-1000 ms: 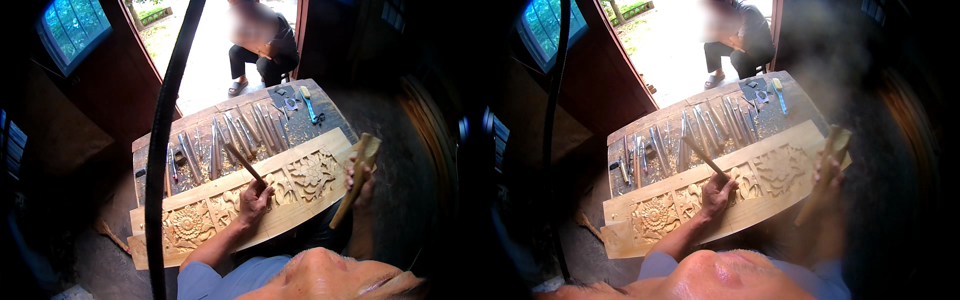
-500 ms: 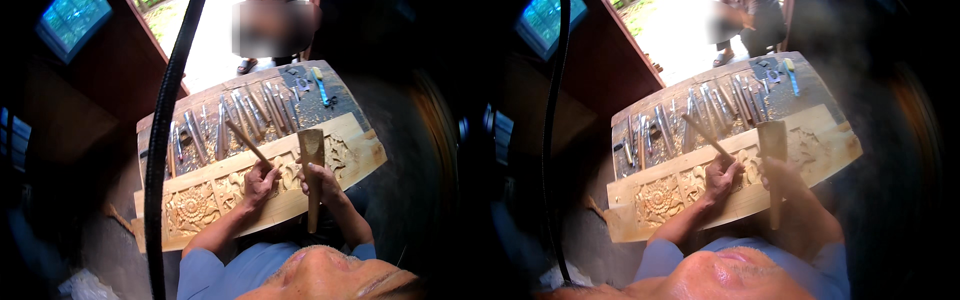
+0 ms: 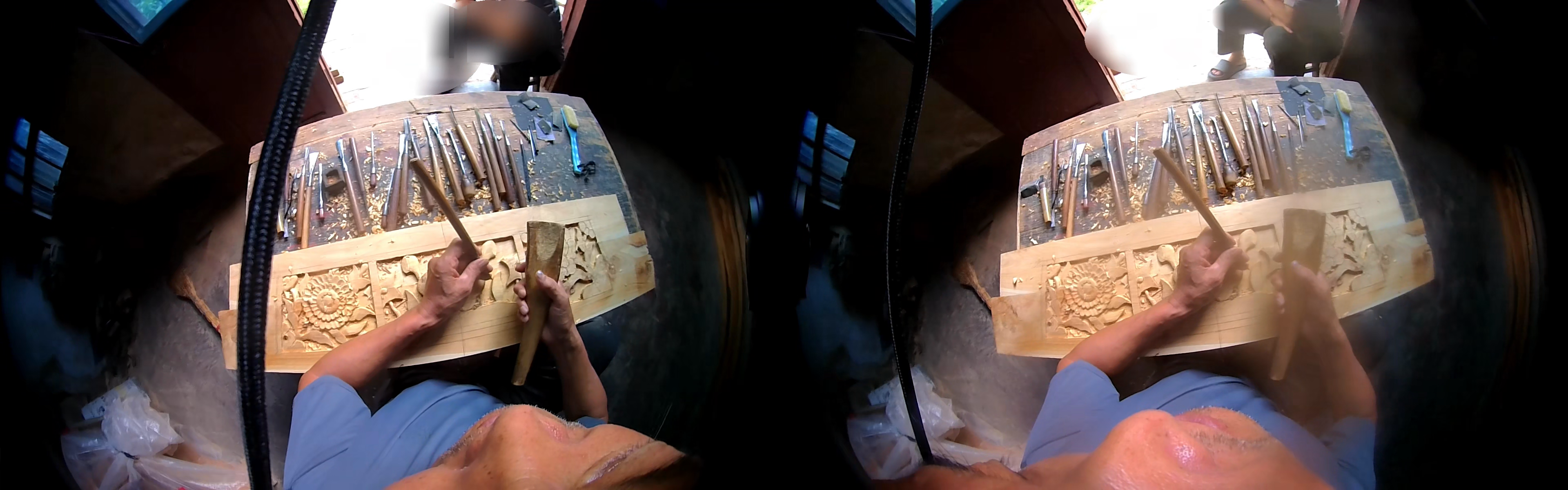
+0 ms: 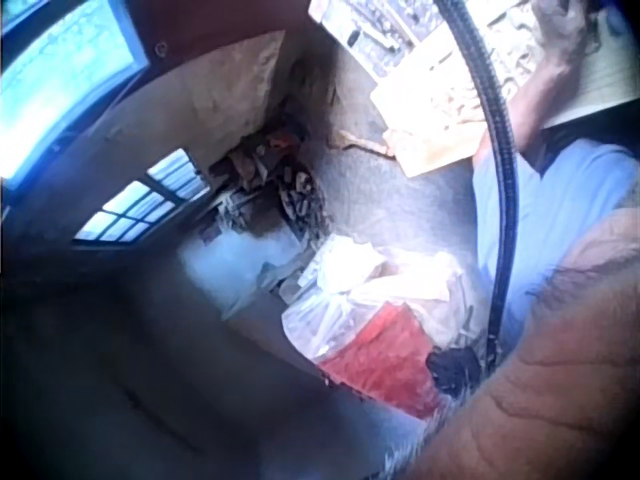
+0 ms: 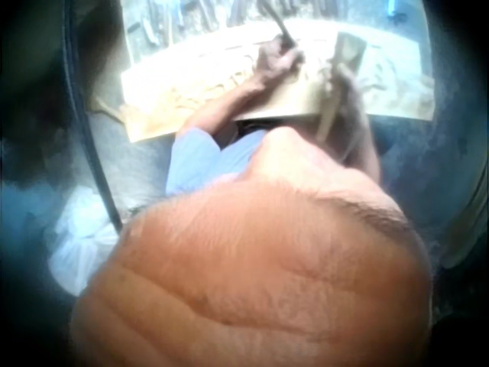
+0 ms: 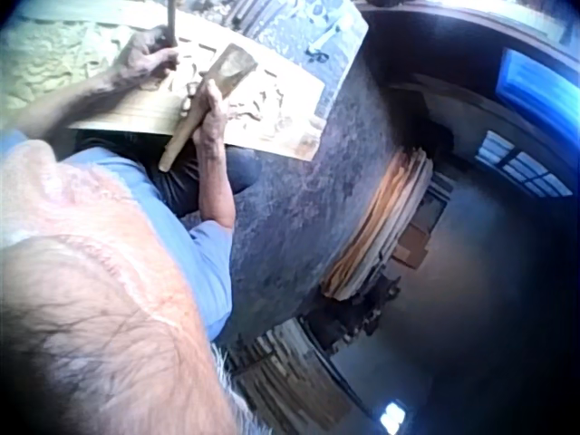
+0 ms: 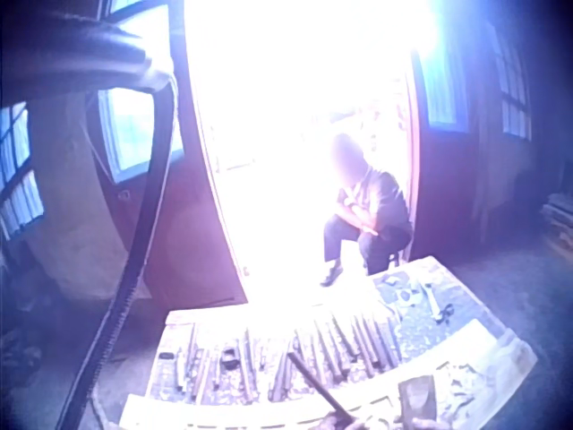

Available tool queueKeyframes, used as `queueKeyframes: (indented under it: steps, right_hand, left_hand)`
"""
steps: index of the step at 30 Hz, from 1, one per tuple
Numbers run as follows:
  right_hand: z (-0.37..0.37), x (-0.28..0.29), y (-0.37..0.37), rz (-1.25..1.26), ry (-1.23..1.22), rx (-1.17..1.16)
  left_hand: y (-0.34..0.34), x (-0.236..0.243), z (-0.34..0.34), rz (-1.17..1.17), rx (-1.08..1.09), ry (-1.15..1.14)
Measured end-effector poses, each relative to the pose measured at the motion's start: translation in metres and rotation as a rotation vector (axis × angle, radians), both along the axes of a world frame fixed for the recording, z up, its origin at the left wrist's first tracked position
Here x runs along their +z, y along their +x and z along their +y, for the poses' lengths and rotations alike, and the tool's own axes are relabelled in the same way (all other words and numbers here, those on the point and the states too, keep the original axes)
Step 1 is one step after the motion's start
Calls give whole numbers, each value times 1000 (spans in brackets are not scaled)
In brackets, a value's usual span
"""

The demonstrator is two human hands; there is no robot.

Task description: The person carves a floral design into a rectangular wooden board using a chisel and a wooden mallet. They repeatedly position the chisel on the wood and strike it with the mallet to remove shavings and refine the pattern. A second person sits nearby observing the process.

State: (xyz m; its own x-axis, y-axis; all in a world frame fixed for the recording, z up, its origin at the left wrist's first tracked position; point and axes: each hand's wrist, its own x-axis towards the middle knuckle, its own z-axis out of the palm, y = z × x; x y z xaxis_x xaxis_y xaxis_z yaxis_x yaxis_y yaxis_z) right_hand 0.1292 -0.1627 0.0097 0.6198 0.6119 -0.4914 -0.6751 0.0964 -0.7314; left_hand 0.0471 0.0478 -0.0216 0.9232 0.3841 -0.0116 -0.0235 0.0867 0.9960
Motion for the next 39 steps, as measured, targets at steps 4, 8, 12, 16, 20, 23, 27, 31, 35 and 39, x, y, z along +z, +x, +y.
queueKeyframes:
  steps: [4,8,12,16,20,23,27,31,35,39]
  right_hand:
    - [-4,1,1,10,-69,-5]
    - [6,14,4,69,26,-34]
    - [1,12,12,-46,70,29]
    - [4,13,12,-44,166,51]
    - [7,23,11,-78,299,10]
    - [11,44,4,-242,269,-85]
    - [11,64,5,-548,326,-110]
    - [20,76,7,-542,323,-103]
    - [23,81,3,-574,343,-96]
    - [25,71,5,-456,310,-106]
  left_hand:
    - [1,-1,-5,42,9,-80]
    - [2,1,-6,66,27,-169]
    - [2,-3,-9,3,9,-138]
    - [2,3,-9,16,4,-114]
    - [2,-1,-7,8,-1,-76]
    - [2,2,-6,7,2,-101]
    - [1,2,-7,15,-5,-141]
    - [1,0,-8,3,-1,-133]
    - [1,0,-8,-4,-5,-127]
    - [1,1,-8,-9,-2,-111]
